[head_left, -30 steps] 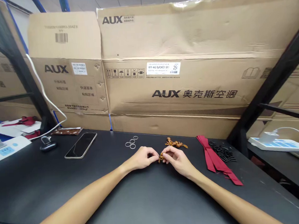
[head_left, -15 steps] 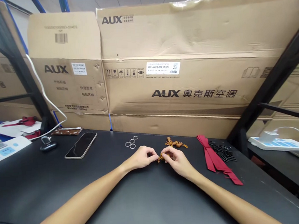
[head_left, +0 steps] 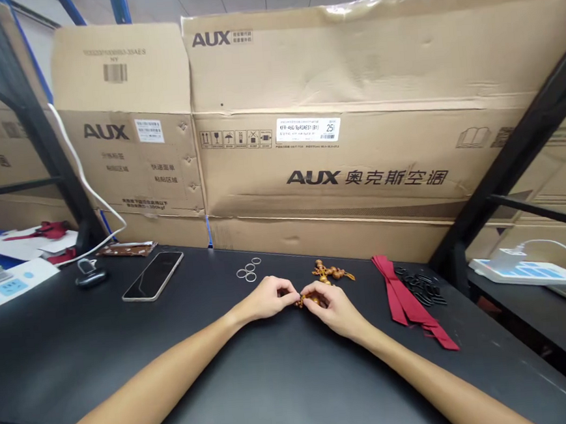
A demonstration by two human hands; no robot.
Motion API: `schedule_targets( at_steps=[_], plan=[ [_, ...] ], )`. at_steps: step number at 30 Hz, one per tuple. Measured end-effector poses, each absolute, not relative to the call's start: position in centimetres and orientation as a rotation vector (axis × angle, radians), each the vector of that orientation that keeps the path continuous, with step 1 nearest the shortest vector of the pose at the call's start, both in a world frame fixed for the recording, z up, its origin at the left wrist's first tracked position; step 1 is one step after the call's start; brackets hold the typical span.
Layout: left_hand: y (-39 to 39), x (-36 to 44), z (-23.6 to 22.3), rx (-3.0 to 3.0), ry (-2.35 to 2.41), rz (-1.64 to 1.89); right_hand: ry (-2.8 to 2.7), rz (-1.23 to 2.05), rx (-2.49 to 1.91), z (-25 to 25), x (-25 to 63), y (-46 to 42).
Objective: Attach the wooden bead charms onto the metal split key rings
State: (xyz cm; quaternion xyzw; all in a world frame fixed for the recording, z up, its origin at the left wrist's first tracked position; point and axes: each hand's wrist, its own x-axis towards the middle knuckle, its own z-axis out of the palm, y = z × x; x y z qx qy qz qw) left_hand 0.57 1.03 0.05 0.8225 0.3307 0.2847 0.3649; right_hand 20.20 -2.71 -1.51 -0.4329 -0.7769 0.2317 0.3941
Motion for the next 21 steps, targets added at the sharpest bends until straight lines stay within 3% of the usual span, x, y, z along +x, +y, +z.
schedule_targets(
  at_steps=[21],
  plan=[
    [1.52, 0.55, -0.14, 2.126, 0.735, 0.820, -1.968, 0.657, -1.103, -1.49, 20.20, -2.62]
  ],
)
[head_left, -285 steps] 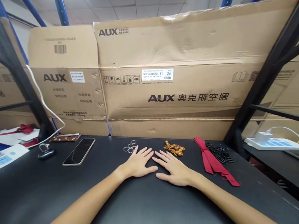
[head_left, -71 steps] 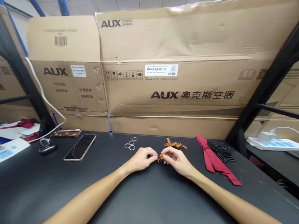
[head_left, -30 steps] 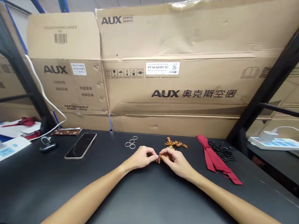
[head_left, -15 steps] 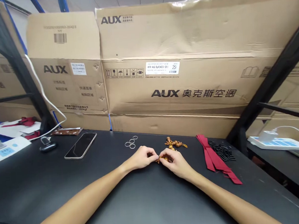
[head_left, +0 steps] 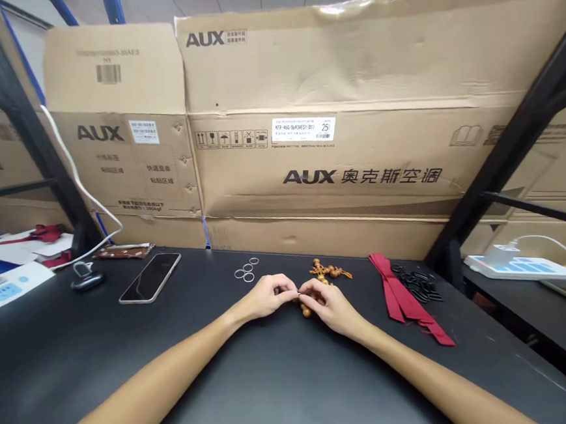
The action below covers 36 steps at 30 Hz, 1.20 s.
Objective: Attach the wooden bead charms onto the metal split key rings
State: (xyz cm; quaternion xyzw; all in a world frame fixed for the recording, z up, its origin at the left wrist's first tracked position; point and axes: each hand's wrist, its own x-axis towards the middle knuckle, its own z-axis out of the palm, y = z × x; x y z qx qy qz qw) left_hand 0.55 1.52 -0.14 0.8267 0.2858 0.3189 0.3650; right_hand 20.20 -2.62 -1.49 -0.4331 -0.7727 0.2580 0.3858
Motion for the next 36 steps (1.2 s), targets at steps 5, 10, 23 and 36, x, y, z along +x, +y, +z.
schedule_targets(
  at_steps=[5, 10, 23, 36],
  plan=[
    [1.76, 0.55, -0.21, 2.101, 0.714, 0.829, -1.994, 0.509, -1.142, -1.70, 20.46, -2.34],
    [1.73, 0.45, -0.30, 2.137, 0.714, 0.831, -2.061, 0.390, -1.151, -1.78, 20.70, -2.16],
    [1.66, 0.32, 0.07, 2.121, 0.689, 0.815, -2.099, 0.315, -1.203, -1.44, 20.50, -2.64],
    [1.69, 0.05, -0.06, 2.391, 0.669, 0.782, -2.171, 0.012, -1.167, -1.71, 20.97, -2.29]
  ],
)
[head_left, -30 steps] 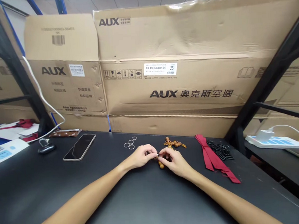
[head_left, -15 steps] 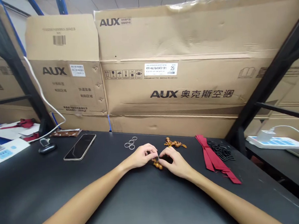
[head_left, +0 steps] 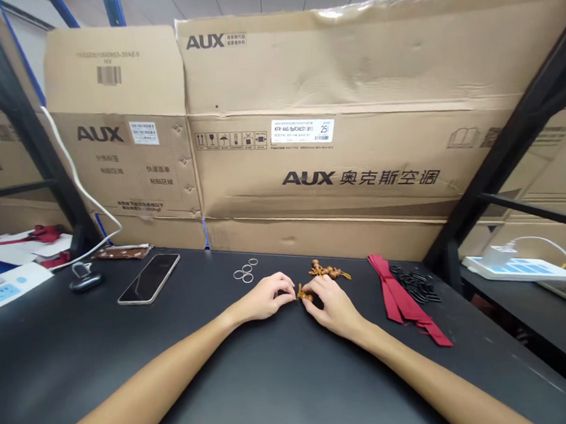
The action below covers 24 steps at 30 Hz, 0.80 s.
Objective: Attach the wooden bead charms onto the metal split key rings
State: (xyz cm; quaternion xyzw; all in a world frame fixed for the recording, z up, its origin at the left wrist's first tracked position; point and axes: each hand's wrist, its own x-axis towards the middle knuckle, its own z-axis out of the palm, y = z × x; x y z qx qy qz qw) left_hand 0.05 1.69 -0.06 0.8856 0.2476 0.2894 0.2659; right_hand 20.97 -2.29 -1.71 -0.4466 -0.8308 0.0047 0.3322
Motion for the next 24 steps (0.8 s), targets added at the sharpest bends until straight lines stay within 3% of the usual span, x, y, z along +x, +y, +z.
schedule_targets(
  at_steps=[12, 24],
  plan=[
    [0.79, -0.27, -0.29, 2.650, 0.818, 0.818, -2.202, 0.236, -1.024, -1.69, 20.85, -2.75],
    [0.68, -0.09, -0.22, 2.665, 0.776, 0.789, -2.089, 0.178, -1.122, -1.81, 21.05, -2.28]
  ],
)
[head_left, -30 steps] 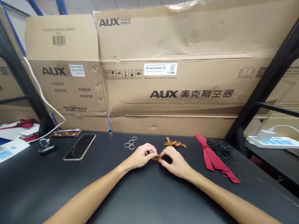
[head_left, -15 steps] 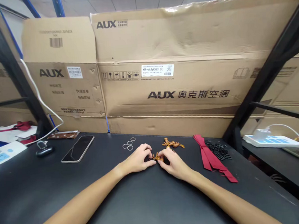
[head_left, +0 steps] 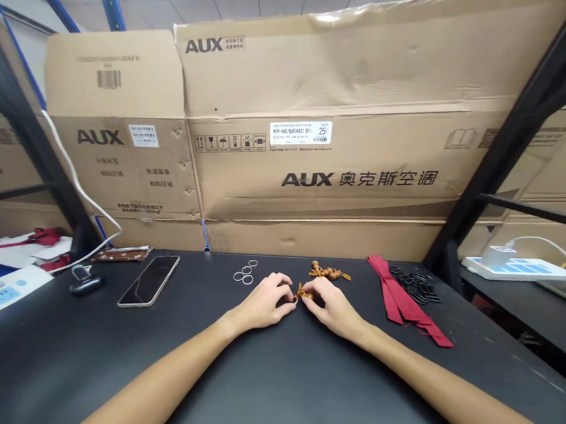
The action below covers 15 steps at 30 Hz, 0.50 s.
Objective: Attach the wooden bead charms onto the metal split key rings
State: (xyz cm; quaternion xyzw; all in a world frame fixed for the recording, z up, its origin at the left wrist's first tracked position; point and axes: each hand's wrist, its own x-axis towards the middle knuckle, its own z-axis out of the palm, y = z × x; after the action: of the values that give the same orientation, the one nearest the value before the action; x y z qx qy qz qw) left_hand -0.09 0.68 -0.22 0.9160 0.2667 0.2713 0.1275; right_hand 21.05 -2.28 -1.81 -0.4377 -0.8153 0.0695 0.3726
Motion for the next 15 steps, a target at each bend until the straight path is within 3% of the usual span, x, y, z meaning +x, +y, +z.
schedule_targets(
  at_steps=[15],
  plan=[
    [1.21, -0.11, -0.75, 2.604, 0.792, 0.820, -2.056, 0.150, -1.146, -2.08, 21.10, -2.03]
  ],
)
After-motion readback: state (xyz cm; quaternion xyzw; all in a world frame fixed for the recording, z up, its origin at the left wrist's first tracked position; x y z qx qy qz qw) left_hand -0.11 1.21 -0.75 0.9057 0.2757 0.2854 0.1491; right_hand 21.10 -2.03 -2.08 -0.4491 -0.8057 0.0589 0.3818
